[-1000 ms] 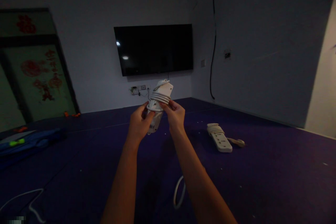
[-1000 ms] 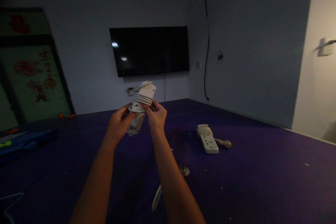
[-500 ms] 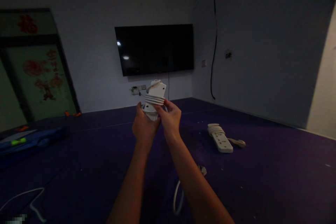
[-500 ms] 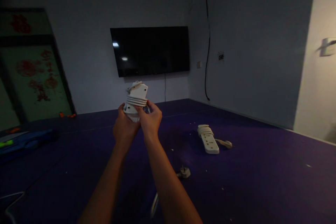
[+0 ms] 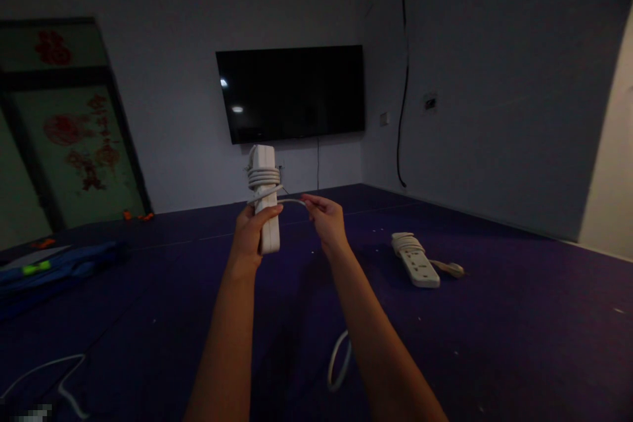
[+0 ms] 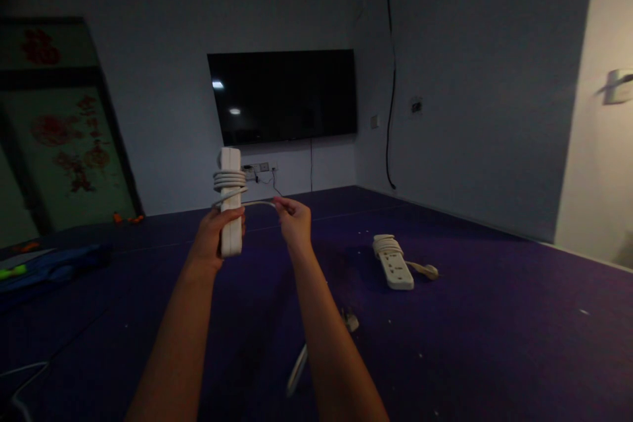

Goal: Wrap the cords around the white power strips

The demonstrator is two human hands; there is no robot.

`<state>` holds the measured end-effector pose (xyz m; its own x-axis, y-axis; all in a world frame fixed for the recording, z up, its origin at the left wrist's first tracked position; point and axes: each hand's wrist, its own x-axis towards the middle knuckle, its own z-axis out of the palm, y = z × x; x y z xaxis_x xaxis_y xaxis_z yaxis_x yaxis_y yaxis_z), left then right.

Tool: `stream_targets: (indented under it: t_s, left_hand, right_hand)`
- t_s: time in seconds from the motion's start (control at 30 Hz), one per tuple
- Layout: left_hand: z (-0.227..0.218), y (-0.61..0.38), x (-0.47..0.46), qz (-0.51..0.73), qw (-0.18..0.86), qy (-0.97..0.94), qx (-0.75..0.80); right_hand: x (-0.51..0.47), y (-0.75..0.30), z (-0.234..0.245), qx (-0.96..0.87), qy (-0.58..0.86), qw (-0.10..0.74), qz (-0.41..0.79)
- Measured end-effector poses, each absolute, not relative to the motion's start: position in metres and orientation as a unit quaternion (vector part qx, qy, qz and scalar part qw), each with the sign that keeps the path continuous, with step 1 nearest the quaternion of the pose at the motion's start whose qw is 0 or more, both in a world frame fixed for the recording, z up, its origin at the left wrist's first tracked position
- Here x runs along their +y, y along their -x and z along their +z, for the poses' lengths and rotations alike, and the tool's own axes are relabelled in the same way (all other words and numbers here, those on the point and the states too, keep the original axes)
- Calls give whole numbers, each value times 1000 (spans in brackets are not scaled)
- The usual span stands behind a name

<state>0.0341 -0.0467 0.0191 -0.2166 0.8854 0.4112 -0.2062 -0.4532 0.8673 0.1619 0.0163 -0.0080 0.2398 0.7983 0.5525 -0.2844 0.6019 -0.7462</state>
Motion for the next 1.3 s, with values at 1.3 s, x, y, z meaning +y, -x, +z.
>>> stream_targets:
  t_s: [1.3]
  left_hand:
    - [18,-48,-53,612,362,-621,332]
  right_hand:
    - [0,-157,1,-649,108,560,504]
